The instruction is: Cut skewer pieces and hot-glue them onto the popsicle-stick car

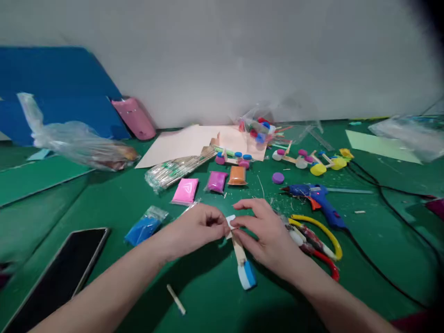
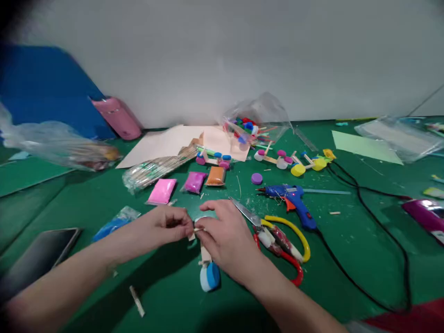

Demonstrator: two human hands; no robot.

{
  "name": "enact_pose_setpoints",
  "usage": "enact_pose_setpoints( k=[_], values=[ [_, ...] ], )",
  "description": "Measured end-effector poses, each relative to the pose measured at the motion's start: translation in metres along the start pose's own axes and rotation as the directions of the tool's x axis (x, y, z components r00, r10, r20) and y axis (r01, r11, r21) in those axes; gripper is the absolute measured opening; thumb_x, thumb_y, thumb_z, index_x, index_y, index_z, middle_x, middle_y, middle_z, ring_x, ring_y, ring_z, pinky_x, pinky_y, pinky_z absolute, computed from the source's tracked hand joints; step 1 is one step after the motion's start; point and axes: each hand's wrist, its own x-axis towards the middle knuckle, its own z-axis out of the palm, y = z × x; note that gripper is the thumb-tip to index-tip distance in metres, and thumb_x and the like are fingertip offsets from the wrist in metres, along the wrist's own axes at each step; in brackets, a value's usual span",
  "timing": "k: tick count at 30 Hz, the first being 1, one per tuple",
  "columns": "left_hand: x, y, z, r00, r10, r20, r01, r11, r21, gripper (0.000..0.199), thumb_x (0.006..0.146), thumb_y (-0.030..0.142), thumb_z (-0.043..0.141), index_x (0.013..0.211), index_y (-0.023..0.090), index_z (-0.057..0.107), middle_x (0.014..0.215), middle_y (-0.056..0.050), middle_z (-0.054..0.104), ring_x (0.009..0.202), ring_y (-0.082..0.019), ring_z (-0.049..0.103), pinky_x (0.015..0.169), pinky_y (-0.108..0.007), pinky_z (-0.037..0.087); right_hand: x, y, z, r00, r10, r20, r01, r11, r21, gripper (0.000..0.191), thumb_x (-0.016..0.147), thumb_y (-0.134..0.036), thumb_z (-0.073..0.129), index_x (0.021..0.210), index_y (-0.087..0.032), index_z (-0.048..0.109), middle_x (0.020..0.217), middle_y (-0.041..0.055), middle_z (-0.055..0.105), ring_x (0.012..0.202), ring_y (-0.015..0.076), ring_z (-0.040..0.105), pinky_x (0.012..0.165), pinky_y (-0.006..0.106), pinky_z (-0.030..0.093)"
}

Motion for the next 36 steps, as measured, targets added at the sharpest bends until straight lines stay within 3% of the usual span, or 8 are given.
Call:
enact_pose_setpoints(
  k=[8,14,19,28,32,36],
  values=[
    [0.002,-0.007,0.002,0.999,0.039,-0.013,-0.040,0.989,-0.140,0.020,0.073,0.030,0.051,0.071,0.012,0.060,0.062,0.002,0.052,0.060,-0.011,0.045,0.057,-0.021,0.034,-0.003,0.000,-0.002,1.000,0.002,0.004,-0.002,1.000,0.011,0.015,0.080,-0.015,0.049,0.086,-0.017,0.063,0.108,0.0089,0.050,0.104,0.0203,0.043,0.087,0.033,0.035],
    [0.004,-0.012,0.007,0.997,0.064,-0.045,-0.071,0.980,-0.185,0.022,0.074,0.032,0.052,0.069,0.012,0.061,0.061,0.002,0.053,0.056,-0.010,0.044,0.052,-0.021,0.032,-0.003,-0.005,-0.005,0.999,0.029,0.027,-0.032,0.994,0.104,0.029,0.069,-0.010,0.054,0.096,-0.017,0.060,0.110,0.0086,0.047,0.107,0.0194,0.042,0.089,0.031,0.035],
    [0.002,-0.016,0.011,0.992,0.083,-0.095,-0.102,0.972,-0.211,0.023,0.073,0.033,0.054,0.070,0.013,0.064,0.062,0.001,0.057,0.060,-0.012,0.047,0.056,-0.022,0.034,-0.001,-0.004,0.000,0.999,0.038,-0.015,-0.036,0.996,0.085,0.015,0.075,-0.017,0.053,0.088,-0.017,0.063,0.107,0.0080,0.050,0.103,0.0199,0.044,0.086,0.032,0.037],
    [-0.002,-0.014,0.014,0.981,0.056,-0.188,-0.099,0.969,-0.227,0.028,0.078,0.032,0.048,0.059,0.014,0.057,0.052,0.006,0.040,0.052,-0.009,0.036,0.049,-0.020,0.027,-0.001,0.000,0.002,0.999,-0.023,-0.033,0.022,1.000,-0.012,0.013,0.080,-0.020,0.051,0.083,-0.017,0.063,0.105,0.0077,0.052,0.100,0.0192,0.046,0.083,0.033,0.037],
    [-0.006,-0.017,0.017,0.962,0.125,-0.241,-0.164,0.975,-0.148,0.029,0.081,0.031,0.043,0.063,0.014,0.058,0.059,0.004,0.044,0.057,-0.010,0.041,0.053,-0.021,0.032,-0.002,0.000,0.004,0.998,-0.047,-0.045,0.044,0.997,-0.057,0.014,0.081,-0.019,0.050,0.084,-0.016,0.063,0.104,0.0081,0.053,0.099,0.0196,0.046,0.083,0.033,0.037],
    [-0.012,-0.019,0.023,0.917,0.283,-0.281,-0.263,0.959,0.105,0.027,0.084,0.026,0.039,0.077,0.016,0.064,0.067,0.000,0.050,0.064,-0.012,0.048,0.058,-0.022,0.037,-0.002,0.000,0.006,0.996,-0.056,-0.069,0.051,0.995,-0.081,0.012,0.079,-0.018,0.051,0.083,-0.015,0.062,0.103,0.0082,0.054,0.097,0.0201,0.047,0.082,0.034,0.038]
  ],
)
